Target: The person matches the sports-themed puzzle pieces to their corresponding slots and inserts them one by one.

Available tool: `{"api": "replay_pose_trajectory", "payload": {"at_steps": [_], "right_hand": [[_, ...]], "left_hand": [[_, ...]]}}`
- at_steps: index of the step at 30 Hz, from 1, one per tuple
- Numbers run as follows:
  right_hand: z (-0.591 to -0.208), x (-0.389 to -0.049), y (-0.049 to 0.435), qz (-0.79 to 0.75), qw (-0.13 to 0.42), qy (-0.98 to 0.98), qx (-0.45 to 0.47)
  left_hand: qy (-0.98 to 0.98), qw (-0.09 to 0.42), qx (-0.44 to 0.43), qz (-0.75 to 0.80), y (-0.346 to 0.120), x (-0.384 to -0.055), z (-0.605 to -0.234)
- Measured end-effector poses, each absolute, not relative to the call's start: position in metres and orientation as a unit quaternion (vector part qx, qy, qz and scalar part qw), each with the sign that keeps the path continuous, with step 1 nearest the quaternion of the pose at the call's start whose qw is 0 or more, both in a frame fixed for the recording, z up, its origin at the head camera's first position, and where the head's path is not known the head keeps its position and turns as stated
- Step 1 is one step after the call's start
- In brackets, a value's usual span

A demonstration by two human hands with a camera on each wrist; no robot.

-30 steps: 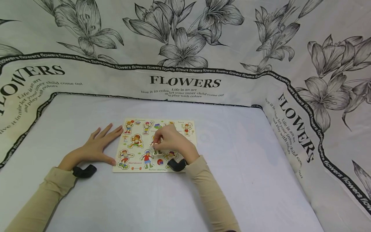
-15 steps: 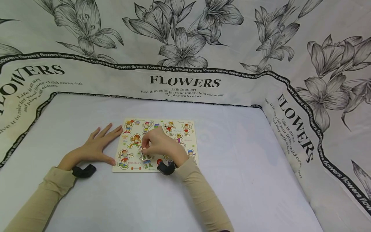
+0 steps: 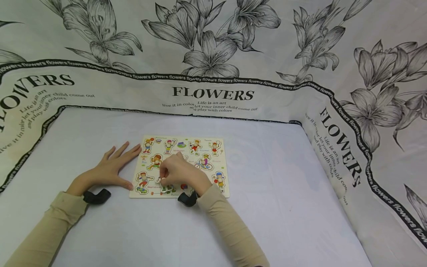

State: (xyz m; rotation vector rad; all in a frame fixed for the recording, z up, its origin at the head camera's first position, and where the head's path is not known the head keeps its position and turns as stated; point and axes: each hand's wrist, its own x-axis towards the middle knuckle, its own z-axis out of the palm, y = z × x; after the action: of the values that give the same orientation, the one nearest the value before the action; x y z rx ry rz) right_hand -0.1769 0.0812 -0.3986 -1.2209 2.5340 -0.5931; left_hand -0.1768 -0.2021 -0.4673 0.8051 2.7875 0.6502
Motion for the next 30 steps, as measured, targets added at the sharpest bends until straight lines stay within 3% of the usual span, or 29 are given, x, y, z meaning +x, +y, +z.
{"api": "replay_pose_trajectory", "payload": {"at_steps": [30], "right_hand": [[-0.414,-0.176,0.093,-0.202,0.141,0.883,-0.399]], "left_hand": [[0.931,0.079,0.276,0.225,-0.202,-0.176,-0.467]]}}
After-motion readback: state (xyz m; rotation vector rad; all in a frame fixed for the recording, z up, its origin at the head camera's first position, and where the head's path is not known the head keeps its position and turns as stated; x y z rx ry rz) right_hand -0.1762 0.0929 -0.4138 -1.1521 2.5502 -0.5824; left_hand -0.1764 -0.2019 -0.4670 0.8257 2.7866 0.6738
